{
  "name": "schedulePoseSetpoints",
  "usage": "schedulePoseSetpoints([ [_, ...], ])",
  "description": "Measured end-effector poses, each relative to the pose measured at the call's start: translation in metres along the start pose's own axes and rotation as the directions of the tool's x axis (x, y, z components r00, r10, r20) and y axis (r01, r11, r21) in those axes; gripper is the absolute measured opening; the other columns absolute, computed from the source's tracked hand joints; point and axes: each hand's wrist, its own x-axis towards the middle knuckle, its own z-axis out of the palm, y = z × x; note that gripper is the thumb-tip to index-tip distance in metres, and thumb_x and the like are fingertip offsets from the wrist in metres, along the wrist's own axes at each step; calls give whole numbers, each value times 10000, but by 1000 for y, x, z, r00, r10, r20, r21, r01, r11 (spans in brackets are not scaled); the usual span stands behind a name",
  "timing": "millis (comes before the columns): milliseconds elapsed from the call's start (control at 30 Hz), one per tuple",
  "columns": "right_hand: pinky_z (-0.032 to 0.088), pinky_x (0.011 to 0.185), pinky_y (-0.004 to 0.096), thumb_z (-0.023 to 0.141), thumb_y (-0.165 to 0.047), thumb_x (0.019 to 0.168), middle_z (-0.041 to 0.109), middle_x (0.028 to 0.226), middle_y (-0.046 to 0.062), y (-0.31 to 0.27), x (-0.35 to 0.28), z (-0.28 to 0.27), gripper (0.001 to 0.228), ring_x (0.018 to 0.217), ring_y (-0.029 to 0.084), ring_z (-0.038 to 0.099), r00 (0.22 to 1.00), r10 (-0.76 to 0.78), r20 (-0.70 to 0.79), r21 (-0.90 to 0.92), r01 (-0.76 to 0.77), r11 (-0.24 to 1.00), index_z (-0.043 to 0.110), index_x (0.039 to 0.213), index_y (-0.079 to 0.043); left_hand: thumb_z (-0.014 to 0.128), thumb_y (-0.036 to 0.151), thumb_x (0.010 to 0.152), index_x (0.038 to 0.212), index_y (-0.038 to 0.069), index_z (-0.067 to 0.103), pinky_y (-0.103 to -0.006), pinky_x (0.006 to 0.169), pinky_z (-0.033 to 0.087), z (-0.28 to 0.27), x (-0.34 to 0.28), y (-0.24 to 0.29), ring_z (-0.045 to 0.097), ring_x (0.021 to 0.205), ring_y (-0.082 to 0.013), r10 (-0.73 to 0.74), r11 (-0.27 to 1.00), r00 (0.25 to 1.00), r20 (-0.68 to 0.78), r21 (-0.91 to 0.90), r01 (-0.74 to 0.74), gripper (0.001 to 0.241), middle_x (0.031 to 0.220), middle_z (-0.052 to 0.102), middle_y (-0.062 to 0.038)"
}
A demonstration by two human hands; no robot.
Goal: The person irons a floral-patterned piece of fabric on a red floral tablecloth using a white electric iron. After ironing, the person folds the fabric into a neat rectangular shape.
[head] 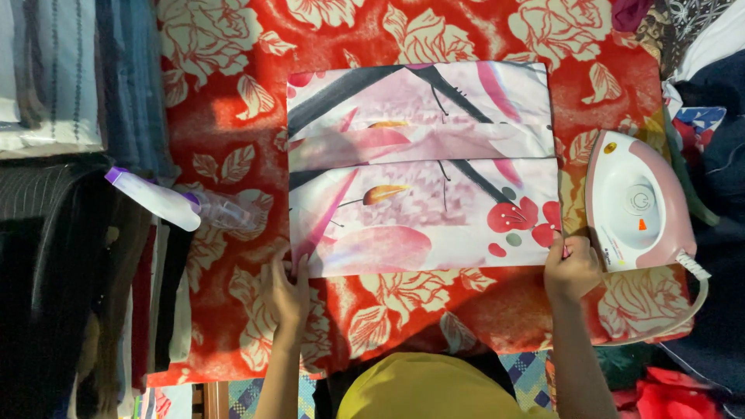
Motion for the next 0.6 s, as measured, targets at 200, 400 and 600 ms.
schedulePoseSetpoints([
  [200,539,650,339,891,-395,1021,534,642,-6,-19,12,-25,405,636,286,643,999,47,-6,138,-46,989,603,817,-196,750,436,925,1201,199,688,-391,770,488,-3,3,2,638,761,-268,-11,1000,999,-52,-25,10,369,834,643,-12],
  [400,519,637,316,782,-459,1105,493,618,-19,1,-3,-17,464,618,241,615,999,-46,13,7,46,999,556,781,-216,726,357,945,1182,178,672,-413,742,439,-1,-10,-19,604,741,-259,106,993,994,2,48,-106,302,808,631,5],
  [600,514,639,367,795,-427,1121,492,590,7,-13,5,-30,484,591,285,585,997,-73,-39,110,77,991,526,794,-190,733,404,939,1194,204,678,-416,753,464,2,-8,-22,613,782,-214,199,962,980,-18,197,-192,328,824,664,50],
])
